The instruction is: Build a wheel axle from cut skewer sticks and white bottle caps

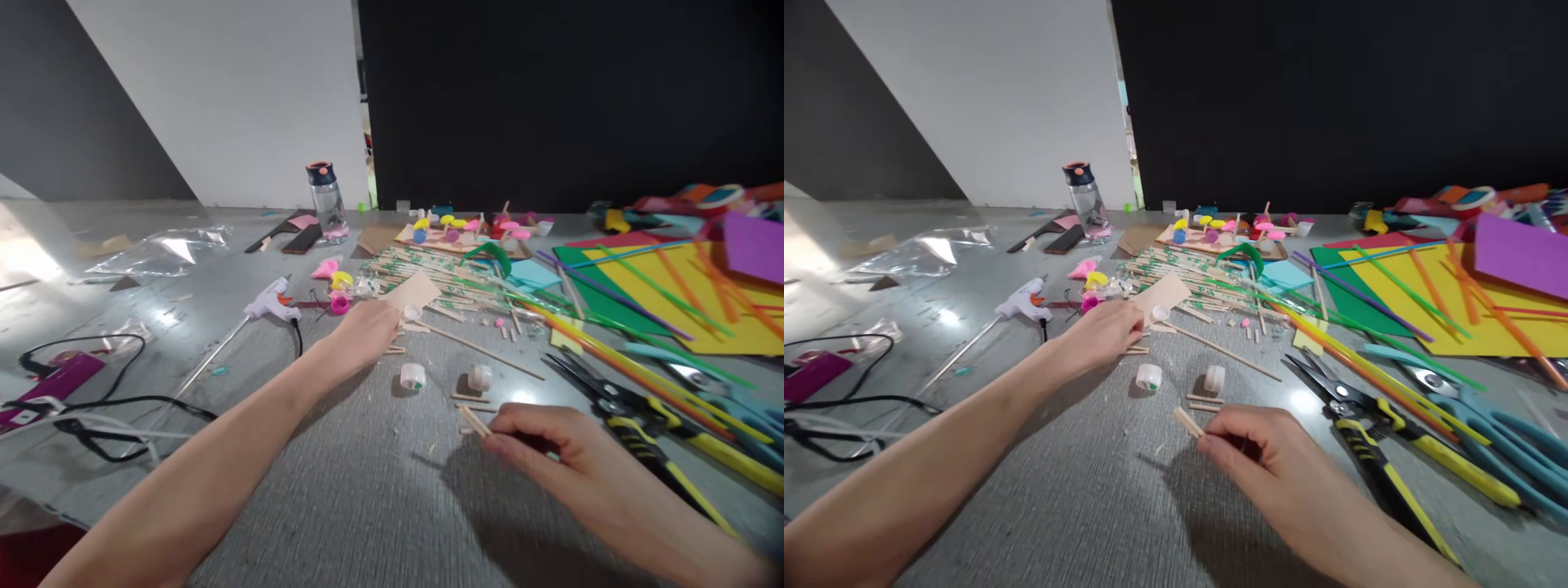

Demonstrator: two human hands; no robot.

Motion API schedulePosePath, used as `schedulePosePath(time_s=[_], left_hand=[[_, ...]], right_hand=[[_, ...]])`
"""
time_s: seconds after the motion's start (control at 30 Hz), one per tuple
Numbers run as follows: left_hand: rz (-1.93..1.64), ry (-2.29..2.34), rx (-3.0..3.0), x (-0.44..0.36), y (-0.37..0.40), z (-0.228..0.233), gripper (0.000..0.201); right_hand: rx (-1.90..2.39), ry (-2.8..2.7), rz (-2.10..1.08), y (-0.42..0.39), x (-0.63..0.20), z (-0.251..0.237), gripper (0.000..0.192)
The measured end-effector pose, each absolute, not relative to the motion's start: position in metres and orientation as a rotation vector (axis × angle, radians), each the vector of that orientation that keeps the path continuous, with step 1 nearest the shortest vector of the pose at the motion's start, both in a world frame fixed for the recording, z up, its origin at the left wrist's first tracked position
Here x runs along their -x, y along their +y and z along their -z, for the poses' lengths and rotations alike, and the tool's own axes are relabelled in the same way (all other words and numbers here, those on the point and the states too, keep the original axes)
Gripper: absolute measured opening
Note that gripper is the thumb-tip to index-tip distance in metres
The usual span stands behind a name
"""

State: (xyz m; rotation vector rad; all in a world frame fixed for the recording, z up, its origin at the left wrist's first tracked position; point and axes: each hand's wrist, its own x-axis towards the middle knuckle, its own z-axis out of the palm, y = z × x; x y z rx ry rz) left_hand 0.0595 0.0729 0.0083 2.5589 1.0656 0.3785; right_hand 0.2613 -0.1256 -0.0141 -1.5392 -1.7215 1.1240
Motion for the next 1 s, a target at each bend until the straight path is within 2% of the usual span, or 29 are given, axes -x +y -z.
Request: schedulePosePath(time_s=[0.13,0.2,0.27,0.37,0.5,0.7,1.0], left_hand=[[-0.435,0.975,-2.385,-0.058,0.053,-0.030,0.011],[-0.406,0.855,-2.243,-0.061,0.030,-0.035,0.016],[-0.392,0.739,-1.807,-0.065,0.005,-0.033,0.014],[-0.415,0.623,-1.491,-0.072,-0.022,-0.024,0.014],[-0.469,0.583,-1.423,-0.074,-0.032,-0.014,0.019],[-0.535,0.622,-1.391,-0.072,-0.028,-0.010,0.014],[-0.450,0.585,-1.176,-0.077,-0.034,-0.006,0.025]], right_hand=[[1.427,-1.412,-1.268,-0.123,-0.260,0.014,0.039],[1.344,-1.271,-1.298,-0.121,-0.257,0.011,0.039],[1.268,-1.188,-1.314,-0.120,-0.254,0.009,0.039],[1.216,-1.177,-1.327,-0.120,-0.250,0.006,0.039],[1.229,-1.203,-1.323,-0.124,-0.252,0.006,0.039],[1.306,-1.285,-1.403,-0.126,-0.255,0.003,0.038],[1.257,-1.336,-1.529,-0.119,-0.256,0.005,0.044]])
